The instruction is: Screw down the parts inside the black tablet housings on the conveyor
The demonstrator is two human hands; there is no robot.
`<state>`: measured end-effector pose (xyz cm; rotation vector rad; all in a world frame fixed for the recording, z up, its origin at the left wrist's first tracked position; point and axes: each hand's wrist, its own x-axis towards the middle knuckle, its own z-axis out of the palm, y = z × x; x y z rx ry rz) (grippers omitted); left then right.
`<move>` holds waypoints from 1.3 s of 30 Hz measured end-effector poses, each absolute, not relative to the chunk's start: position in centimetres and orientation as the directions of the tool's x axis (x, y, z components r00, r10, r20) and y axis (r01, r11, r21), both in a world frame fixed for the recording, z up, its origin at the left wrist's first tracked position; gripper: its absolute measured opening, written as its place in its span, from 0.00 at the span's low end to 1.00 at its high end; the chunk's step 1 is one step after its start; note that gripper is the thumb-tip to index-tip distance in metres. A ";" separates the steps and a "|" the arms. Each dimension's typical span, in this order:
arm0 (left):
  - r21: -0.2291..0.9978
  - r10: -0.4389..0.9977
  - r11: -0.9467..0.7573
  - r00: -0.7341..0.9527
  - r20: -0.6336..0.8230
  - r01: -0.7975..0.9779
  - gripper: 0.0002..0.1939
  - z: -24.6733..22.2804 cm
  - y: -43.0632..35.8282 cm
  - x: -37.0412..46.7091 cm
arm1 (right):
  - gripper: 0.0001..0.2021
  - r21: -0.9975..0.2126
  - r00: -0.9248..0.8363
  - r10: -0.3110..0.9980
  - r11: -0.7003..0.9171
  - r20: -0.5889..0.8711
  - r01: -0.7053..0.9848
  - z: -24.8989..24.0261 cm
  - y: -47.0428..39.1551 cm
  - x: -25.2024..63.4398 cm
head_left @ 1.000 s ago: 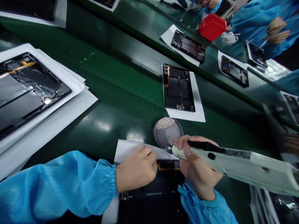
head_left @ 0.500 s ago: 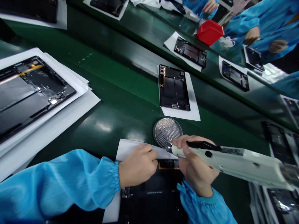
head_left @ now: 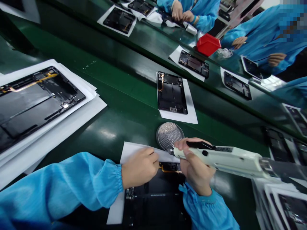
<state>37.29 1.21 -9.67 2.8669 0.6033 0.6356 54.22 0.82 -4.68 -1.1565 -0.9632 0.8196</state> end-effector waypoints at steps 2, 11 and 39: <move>0.211 0.409 -0.912 0.829 0.381 0.353 0.14 -9.8 1.2 37.2 | 0.10 -0.974 0.372 0.908 0.224 0.194 -0.039 -4.7 0.9 54.2; 0.205 0.399 -0.916 0.840 0.368 0.345 0.15 -9.9 1.2 37.1 | 0.10 -0.979 0.366 0.913 0.201 0.180 -0.019 -4.9 0.6 54.2; 0.481 0.538 -0.792 0.802 0.260 0.376 0.11 -10.0 1.6 38.2 | 0.13 -0.985 0.038 0.987 0.157 0.155 -0.067 -3.0 -1.9 54.4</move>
